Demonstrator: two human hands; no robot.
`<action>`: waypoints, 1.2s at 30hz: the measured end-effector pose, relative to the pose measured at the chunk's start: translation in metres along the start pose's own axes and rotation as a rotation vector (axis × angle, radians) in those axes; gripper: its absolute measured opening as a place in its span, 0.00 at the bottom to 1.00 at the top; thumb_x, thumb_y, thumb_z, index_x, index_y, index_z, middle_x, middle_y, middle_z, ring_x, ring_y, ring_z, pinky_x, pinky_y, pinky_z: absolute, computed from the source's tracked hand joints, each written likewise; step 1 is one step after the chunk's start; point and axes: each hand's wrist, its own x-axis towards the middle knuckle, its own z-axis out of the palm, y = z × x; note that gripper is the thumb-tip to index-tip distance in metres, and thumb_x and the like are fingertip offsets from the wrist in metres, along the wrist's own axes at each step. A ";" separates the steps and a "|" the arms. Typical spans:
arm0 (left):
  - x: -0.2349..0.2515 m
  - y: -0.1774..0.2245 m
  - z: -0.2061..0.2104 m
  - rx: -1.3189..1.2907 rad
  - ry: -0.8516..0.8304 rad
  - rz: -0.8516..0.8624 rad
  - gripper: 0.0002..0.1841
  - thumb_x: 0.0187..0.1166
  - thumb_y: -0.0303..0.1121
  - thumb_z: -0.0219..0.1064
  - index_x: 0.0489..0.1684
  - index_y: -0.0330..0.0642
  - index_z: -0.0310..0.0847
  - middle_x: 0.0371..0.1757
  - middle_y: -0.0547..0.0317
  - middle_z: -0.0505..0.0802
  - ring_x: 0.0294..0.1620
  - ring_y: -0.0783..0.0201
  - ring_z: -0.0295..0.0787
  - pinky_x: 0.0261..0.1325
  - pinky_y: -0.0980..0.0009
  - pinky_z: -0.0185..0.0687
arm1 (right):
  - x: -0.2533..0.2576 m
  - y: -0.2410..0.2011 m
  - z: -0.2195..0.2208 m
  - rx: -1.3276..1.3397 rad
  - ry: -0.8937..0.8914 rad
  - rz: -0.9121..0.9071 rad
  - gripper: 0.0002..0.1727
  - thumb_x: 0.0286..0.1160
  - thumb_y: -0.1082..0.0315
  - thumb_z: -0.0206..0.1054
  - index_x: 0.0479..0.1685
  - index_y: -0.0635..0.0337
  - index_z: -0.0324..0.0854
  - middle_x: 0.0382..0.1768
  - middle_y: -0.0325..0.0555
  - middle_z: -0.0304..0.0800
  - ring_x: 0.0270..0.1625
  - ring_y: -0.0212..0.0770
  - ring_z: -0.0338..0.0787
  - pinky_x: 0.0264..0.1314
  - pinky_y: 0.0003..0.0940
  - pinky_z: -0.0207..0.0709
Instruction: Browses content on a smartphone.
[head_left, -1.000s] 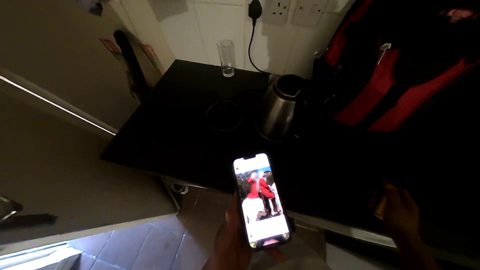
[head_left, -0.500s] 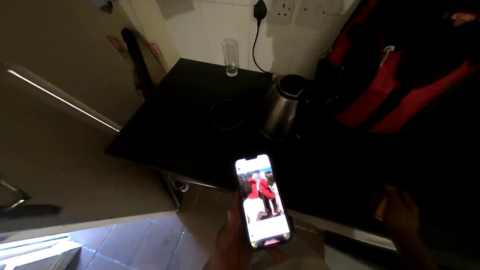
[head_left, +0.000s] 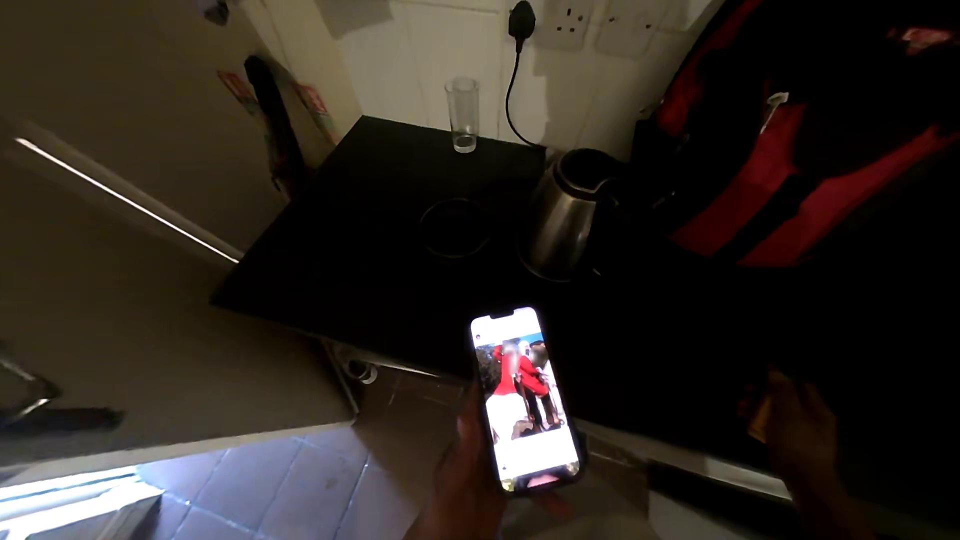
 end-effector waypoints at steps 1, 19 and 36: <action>0.001 0.000 0.000 -0.002 -0.007 0.002 0.41 0.78 0.65 0.59 0.89 0.57 0.53 0.74 0.50 0.84 0.68 0.43 0.86 0.42 0.44 0.93 | 0.000 -0.001 0.000 -0.002 -0.002 -0.001 0.26 0.92 0.51 0.50 0.75 0.62 0.68 0.32 0.40 0.86 0.22 0.33 0.86 0.23 0.30 0.85; 0.005 0.001 -0.004 -0.054 -0.048 -0.017 0.40 0.79 0.64 0.59 0.90 0.60 0.54 0.77 0.50 0.82 0.71 0.43 0.84 0.45 0.44 0.93 | 0.001 -0.002 0.002 -0.014 -0.001 -0.006 0.25 0.92 0.52 0.50 0.73 0.63 0.70 0.32 0.40 0.85 0.22 0.33 0.86 0.22 0.29 0.85; 0.007 0.000 -0.008 -0.057 -0.016 -0.015 0.40 0.78 0.64 0.60 0.89 0.58 0.53 0.76 0.50 0.83 0.70 0.41 0.85 0.44 0.43 0.93 | 0.001 -0.001 0.002 -0.008 0.006 0.003 0.24 0.92 0.52 0.50 0.74 0.61 0.70 0.32 0.39 0.84 0.22 0.32 0.86 0.23 0.30 0.85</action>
